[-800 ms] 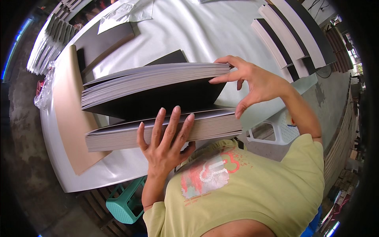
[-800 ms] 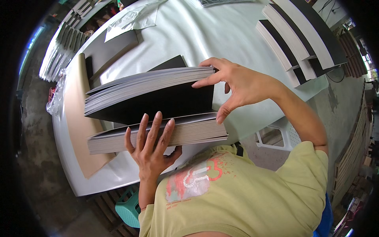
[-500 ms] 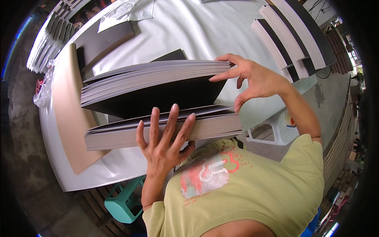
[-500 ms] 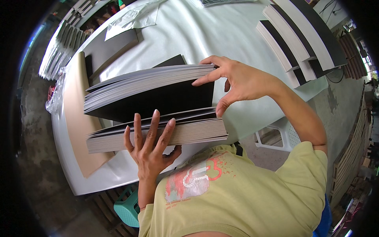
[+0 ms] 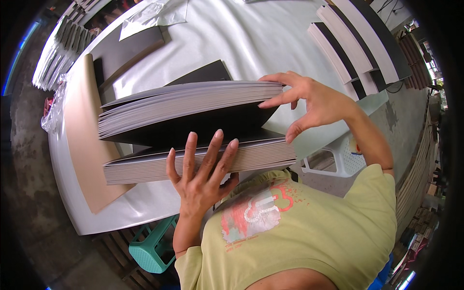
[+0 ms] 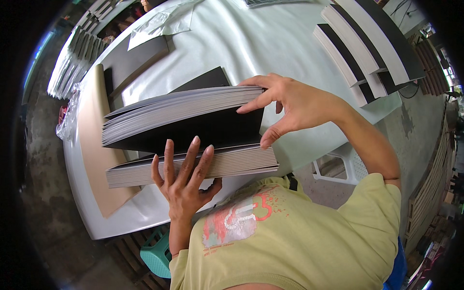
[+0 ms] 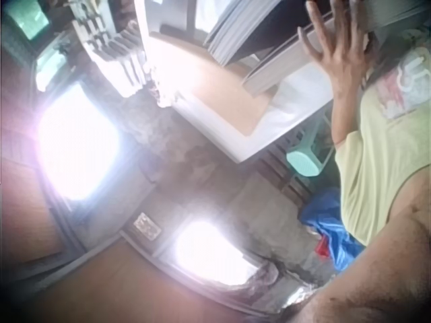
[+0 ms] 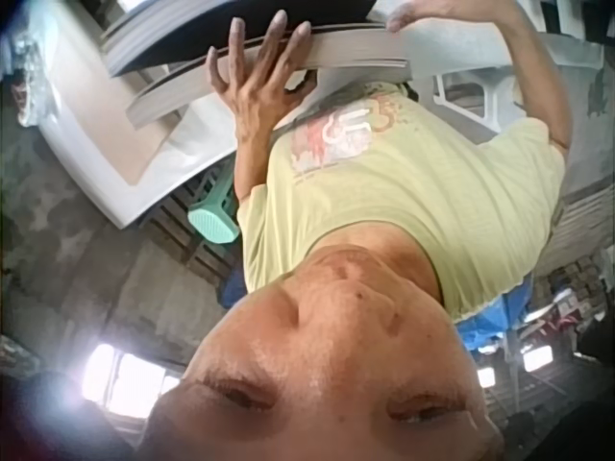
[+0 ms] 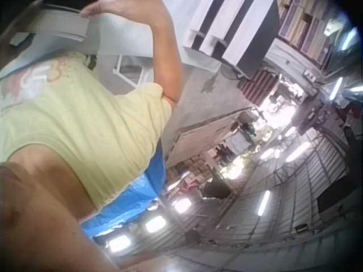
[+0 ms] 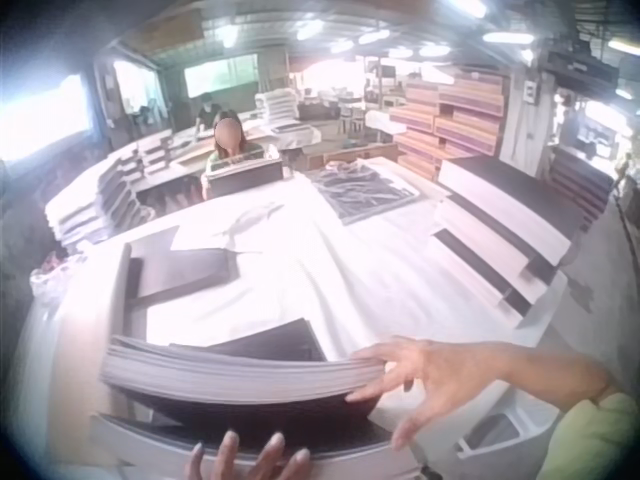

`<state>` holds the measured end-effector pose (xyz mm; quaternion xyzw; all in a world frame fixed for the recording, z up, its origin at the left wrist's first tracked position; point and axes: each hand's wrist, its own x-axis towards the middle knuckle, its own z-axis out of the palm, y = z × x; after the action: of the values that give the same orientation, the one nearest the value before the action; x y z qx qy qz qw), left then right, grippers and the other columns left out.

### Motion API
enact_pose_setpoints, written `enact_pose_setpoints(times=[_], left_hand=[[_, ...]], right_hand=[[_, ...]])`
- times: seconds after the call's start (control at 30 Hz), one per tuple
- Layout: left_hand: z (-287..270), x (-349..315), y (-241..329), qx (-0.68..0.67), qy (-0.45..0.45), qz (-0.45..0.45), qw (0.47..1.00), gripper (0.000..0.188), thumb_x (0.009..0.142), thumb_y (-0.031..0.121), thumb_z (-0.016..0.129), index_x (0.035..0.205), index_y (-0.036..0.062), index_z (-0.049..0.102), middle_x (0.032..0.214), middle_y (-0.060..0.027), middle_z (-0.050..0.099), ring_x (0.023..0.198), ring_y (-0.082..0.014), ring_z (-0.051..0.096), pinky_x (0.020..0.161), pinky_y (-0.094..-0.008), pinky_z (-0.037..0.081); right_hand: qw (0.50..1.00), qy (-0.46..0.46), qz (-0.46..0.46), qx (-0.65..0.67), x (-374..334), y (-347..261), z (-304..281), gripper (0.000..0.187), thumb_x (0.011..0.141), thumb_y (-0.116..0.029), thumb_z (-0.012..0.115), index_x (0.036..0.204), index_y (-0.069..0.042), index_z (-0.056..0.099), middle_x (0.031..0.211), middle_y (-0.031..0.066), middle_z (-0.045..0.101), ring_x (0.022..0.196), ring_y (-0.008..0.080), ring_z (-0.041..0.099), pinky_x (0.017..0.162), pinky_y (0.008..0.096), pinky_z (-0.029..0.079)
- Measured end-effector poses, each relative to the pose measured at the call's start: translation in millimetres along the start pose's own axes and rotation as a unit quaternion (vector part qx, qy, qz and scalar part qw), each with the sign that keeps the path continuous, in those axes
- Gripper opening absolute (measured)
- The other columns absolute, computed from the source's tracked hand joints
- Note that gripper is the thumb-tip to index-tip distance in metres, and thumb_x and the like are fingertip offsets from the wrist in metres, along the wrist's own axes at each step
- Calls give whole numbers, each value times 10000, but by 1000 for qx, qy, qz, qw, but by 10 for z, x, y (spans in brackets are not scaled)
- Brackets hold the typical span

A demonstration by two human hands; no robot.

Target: The person organizes stacks of large black paper boards by flipping through a stack, lifting a section to place it on another stack, and then carrying a single board to a different stack across the workshop.

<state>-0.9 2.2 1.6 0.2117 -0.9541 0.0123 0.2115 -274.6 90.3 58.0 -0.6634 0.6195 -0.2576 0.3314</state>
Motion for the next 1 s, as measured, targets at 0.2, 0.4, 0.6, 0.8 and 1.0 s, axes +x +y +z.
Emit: enact_pose_setpoints(times=[0.2, 0.4, 0.6, 0.8, 1.0], left_hand=[[3, -16, -9, -8, -6, -2, 1000, 674, 582, 433, 714, 1229, 392, 530, 1329, 96, 481, 1274, -245, 389, 1080, -470, 157], [20, -37, -17, -11, 9, -1, 1000, 657, 590, 426, 707, 1224, 387, 538, 1324, 127, 479, 1278, -238, 376, 1078, -478, 154], [-26, 2, -12, 1, -6, 4, 1000, 636, 601, 405, 696, 1219, 368, 549, 1303, 139, 496, 1271, -238, 382, 1067, -490, 161], [-25, 11, -13, -4, -7, 2, 1000, 641, 604, 399, 697, 1226, 357, 546, 1309, 136, 492, 1274, -242, 379, 1070, -491, 157], [-13, -26, -9, -8, -3, 3, 1000, 633, 605, 399, 698, 1220, 358, 552, 1321, 143, 479, 1288, -236, 360, 1077, -489, 150]], right_hand=[[999, -18, 37, 21, 30, -15, -36, 678, 486, -243, 875, 1120, -169, 647, 1345, 109, 405, 1083, 200, 490, 716, 291, 481], [991, -10, 78, 106, 50, -3, -48, 454, 658, -62, 758, 1087, -171, 658, 1333, 126, 420, 1006, 225, 568, 718, 304, 507], [999, -31, -13, 24, 45, 23, -20, 373, 728, 39, 624, 1061, -125, 668, 1361, 121, 393, 1085, 219, 501, 778, 293, 481], [1000, -24, 2, -8, 20, -13, -9, 594, 574, -254, 835, 1129, -178, 636, 1371, 129, 377, 1164, 266, 450, 763, 344, 487], [1000, -10, 19, -12, 38, 8, -7, 680, 502, -256, 872, 1136, -191, 633, 1383, 121, 362, 1152, 254, 460, 734, 327, 486]])
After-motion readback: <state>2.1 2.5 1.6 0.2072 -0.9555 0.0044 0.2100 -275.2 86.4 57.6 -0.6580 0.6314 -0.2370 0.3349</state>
